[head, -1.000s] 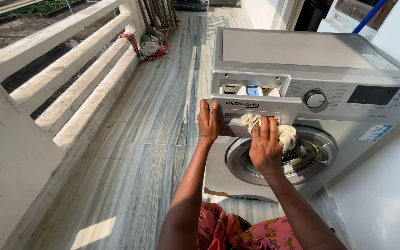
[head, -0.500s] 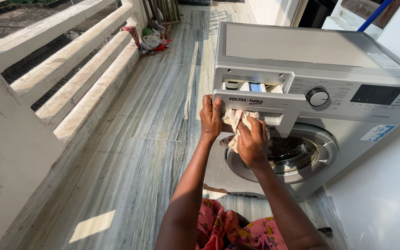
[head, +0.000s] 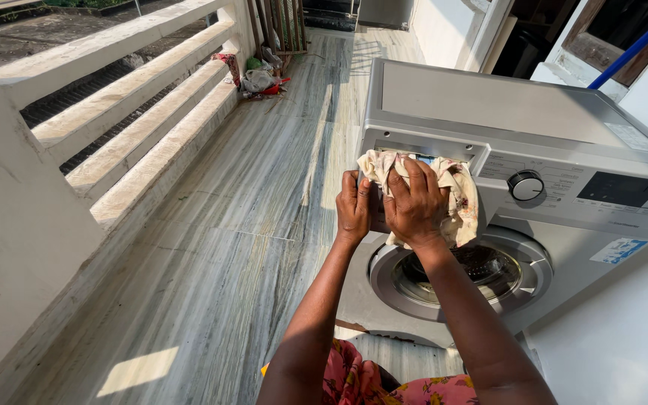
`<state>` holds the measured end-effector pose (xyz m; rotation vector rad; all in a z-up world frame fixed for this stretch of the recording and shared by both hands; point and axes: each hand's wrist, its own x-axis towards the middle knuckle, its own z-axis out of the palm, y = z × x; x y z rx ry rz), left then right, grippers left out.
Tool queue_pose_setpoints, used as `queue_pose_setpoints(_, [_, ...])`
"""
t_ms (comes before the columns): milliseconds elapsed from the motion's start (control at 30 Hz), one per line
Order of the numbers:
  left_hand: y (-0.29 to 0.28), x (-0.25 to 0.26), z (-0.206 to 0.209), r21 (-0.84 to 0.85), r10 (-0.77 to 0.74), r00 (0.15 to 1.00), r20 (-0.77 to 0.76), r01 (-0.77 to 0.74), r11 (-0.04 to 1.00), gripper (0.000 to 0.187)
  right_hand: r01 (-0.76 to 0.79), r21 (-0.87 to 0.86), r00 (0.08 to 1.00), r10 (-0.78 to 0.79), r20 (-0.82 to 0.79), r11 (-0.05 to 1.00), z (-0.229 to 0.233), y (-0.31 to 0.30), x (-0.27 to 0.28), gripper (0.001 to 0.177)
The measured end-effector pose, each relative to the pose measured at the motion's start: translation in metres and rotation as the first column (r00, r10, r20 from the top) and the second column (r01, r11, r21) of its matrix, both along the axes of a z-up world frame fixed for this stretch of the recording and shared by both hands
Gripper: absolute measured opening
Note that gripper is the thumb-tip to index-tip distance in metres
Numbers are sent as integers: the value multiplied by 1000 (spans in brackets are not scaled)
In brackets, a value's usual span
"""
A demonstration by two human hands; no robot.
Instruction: The person wipes the exterior surfaces of a front-loading washing machine using a cloth. They clean the door rim, control panel, and detergent drawer area, opening and closing the drawer to wipe its edges.
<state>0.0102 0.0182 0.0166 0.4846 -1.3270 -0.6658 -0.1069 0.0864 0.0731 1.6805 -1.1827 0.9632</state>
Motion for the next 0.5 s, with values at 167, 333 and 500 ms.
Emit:
queue_pose_setpoints(167, [-2, 1, 7, 59, -63, 997, 42, 60, 996, 33, -260, 173, 962, 271, -44, 950, 69, -22, -55, 35])
queue_pose_setpoints(333, [-5, 0, 1, 63, -80, 996, 40, 78, 995, 35, -129, 383, 946, 230, -229, 914, 121, -39, -167, 49])
queue_pose_setpoints(500, [-8, -4, 0, 58, -53, 997, 46, 51, 997, 35, 209, 435, 873, 33, -486, 876, 86, -62, -201, 46])
